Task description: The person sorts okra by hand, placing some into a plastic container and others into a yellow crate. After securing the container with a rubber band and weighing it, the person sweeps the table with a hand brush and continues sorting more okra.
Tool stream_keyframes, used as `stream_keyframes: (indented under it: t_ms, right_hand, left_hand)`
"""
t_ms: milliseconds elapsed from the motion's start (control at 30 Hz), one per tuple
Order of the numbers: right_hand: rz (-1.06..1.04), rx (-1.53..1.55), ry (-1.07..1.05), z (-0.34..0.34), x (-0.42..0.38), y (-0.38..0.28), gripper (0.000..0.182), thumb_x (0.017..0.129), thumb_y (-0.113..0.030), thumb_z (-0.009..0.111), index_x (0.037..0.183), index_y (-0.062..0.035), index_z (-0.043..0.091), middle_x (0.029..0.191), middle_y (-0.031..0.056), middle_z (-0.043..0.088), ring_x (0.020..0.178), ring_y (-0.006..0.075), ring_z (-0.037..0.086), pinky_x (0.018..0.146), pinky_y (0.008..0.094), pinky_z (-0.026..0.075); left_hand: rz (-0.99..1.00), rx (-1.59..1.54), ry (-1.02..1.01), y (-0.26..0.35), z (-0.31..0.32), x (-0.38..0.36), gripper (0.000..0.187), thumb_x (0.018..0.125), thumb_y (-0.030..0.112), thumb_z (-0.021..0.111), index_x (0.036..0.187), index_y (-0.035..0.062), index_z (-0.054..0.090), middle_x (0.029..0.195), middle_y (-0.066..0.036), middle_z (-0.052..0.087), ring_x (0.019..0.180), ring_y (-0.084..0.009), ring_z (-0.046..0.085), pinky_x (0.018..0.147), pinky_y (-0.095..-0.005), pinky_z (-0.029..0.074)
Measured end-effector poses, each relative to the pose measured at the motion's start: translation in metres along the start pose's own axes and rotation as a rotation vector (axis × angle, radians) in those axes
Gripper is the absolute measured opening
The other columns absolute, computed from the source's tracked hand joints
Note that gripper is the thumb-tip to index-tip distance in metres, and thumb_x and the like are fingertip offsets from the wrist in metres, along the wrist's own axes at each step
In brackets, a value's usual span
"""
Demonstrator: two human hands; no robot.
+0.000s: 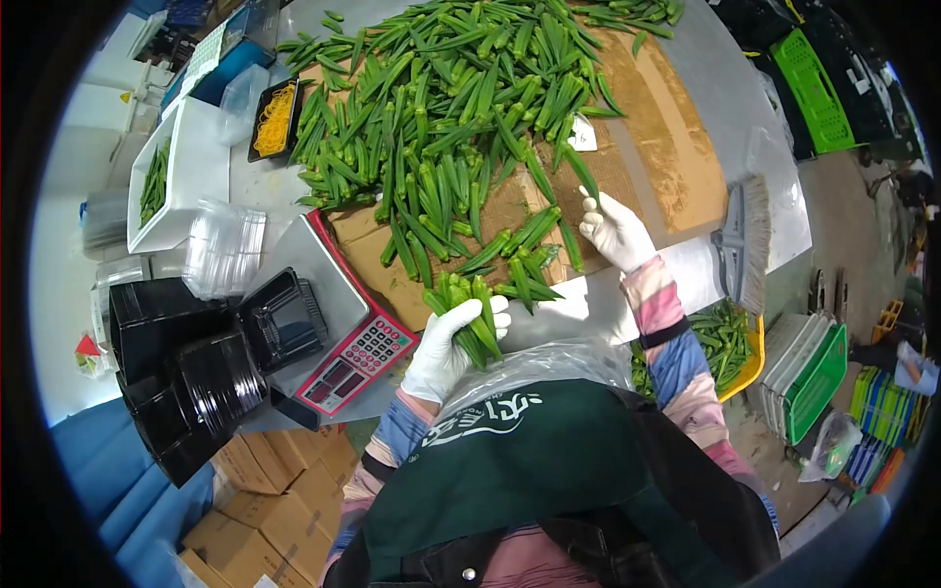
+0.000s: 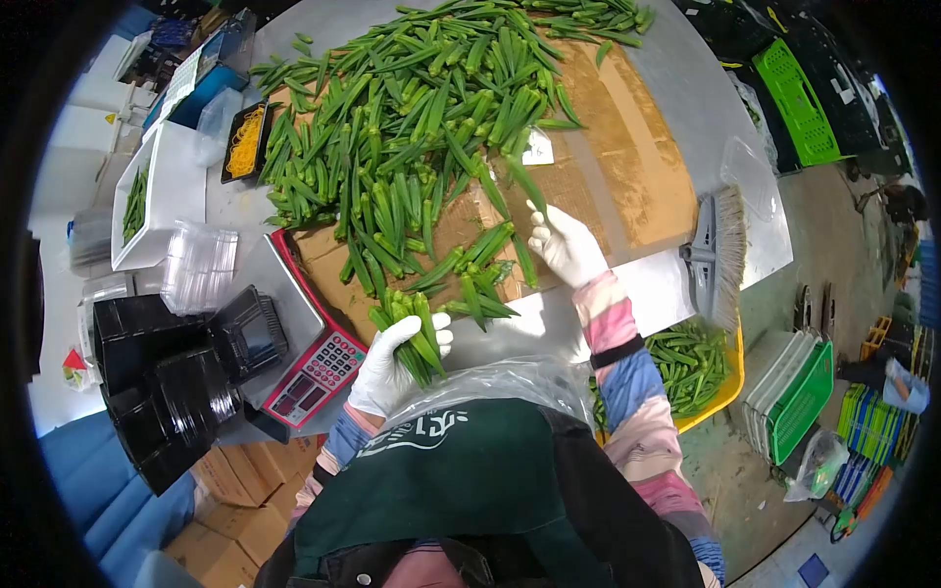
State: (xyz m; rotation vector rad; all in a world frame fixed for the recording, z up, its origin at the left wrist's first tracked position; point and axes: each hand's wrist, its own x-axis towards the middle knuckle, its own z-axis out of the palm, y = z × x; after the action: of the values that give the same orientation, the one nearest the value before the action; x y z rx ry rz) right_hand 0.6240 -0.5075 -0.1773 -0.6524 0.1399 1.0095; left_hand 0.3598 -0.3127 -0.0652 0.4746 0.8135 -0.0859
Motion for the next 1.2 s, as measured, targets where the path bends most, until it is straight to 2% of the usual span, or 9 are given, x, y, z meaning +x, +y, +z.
stream_keyframes:
  t_ms: [200, 300, 433, 633, 700, 833, 1033, 1133, 1200]
  right_hand:
    - [0.110, 0.400, -0.051, 0.023, -0.039, 0.011, 0.029, 0.104, -0.013, 0.050, 0.129, 0.0021, 0.052, 0.081, -0.0027, 0.049, 0.064, 0.0079, 0.041, 0.069, 0.0270, 0.043]
    - [0.135, 0.448, -0.222, 0.023, -0.043, 0.020, 0.028, 0.104, -0.013, 0.051, 0.127, 0.0020, 0.053, 0.080, -0.0031, 0.048, 0.065, 0.0073, 0.041, 0.066, 0.0254, 0.040]
    - [0.089, 0.354, -0.111, 0.046, -0.054, 0.021, 0.028, 0.102, -0.008, 0.051, 0.128, 0.0024, 0.054, 0.081, -0.0026, 0.050, 0.066, 0.0078, 0.045, 0.066, 0.0247, 0.042]
    - [-0.077, -0.213, 0.084, 0.093, -0.071, 0.039, 0.035, 0.099, -0.009, 0.059, 0.131, 0.0034, 0.055, 0.094, 0.0038, 0.064, 0.079, 0.0124, 0.059, 0.079, 0.0275, 0.049]
    - [-0.030, -0.834, 0.121, 0.132, -0.086, 0.034, 0.026, 0.092, -0.010, 0.068, 0.115, 0.0001, 0.068, 0.095, 0.0036, 0.067, 0.087, 0.0135, 0.063, 0.081, 0.0291, 0.051]
    - [-0.490, -1.447, -0.255, 0.128, -0.080, 0.081, 0.022, 0.085, -0.014, 0.075, 0.106, -0.0074, 0.072, 0.095, 0.0061, 0.068, 0.089, 0.0204, 0.065, 0.083, 0.0330, 0.051]
    - [-0.147, -1.265, -0.402, 0.139, -0.045, 0.041, 0.019, 0.084, -0.021, 0.078, 0.098, -0.0093, 0.075, 0.091, 0.0060, 0.071, 0.087, 0.0194, 0.067, 0.082, 0.0316, 0.052]
    - [-0.277, -1.184, 0.027, 0.106, 0.016, -0.014, 0.021, 0.087, -0.026, 0.074, 0.096, -0.0068, 0.076, 0.088, 0.0090, 0.074, 0.078, 0.0146, 0.068, 0.077, 0.0314, 0.054]
    - [-0.647, -1.550, 0.426, 0.052, 0.074, -0.053, 0.020, 0.086, -0.023, 0.071, 0.097, -0.0071, 0.076, 0.097, 0.0132, 0.072, 0.089, 0.0254, 0.069, 0.082, 0.0345, 0.054]
  left_hand:
    - [0.039, -0.033, -0.002, 0.001, 0.005, 0.005, 0.042, 0.094, 0.016, 0.064, 0.126, -0.0114, 0.056, 0.123, -0.024, 0.064, 0.099, -0.0283, 0.069, 0.089, -0.0419, 0.058]
    - [0.051, -0.017, -0.002, 0.000, 0.007, 0.002, 0.042, 0.095, 0.016, 0.064, 0.126, -0.0116, 0.056, 0.124, -0.025, 0.064, 0.100, -0.0286, 0.069, 0.089, -0.0428, 0.058]
    - [0.039, -0.054, 0.006, -0.001, 0.006, -0.001, 0.042, 0.095, 0.016, 0.063, 0.127, -0.0107, 0.055, 0.125, -0.025, 0.063, 0.103, -0.0296, 0.068, 0.090, -0.0438, 0.058]
    - [0.088, -0.180, -0.012, -0.006, 0.006, 0.006, 0.046, 0.097, 0.014, 0.064, 0.135, -0.0045, 0.049, 0.133, -0.023, 0.058, 0.111, -0.0326, 0.064, 0.096, -0.0491, 0.055]
    - [0.132, -0.241, -0.065, -0.007, 0.010, 0.008, 0.048, 0.097, 0.015, 0.064, 0.138, -0.0024, 0.046, 0.136, -0.023, 0.055, 0.116, -0.0336, 0.062, 0.098, -0.0504, 0.054]
    - [0.257, -0.259, -0.121, -0.011, 0.005, 0.020, 0.051, 0.098, 0.018, 0.064, 0.140, -0.0004, 0.043, 0.136, -0.020, 0.055, 0.120, -0.0326, 0.059, 0.099, -0.0500, 0.054]
    - [0.272, -0.087, -0.033, 0.008, 0.007, 0.014, 0.048, 0.097, 0.015, 0.063, 0.140, 0.0040, 0.046, 0.129, -0.018, 0.061, 0.112, -0.0283, 0.064, 0.095, -0.0438, 0.056]
    - [0.234, -0.060, 0.005, 0.017, 0.007, 0.012, 0.049, 0.095, 0.015, 0.064, 0.139, 0.0044, 0.047, 0.123, -0.016, 0.063, 0.101, -0.0261, 0.067, 0.089, -0.0430, 0.058]
    - [0.222, -0.075, 0.011, 0.019, 0.006, 0.013, 0.048, 0.095, 0.015, 0.063, 0.139, 0.0044, 0.047, 0.123, -0.016, 0.063, 0.101, -0.0257, 0.067, 0.088, -0.0424, 0.058]
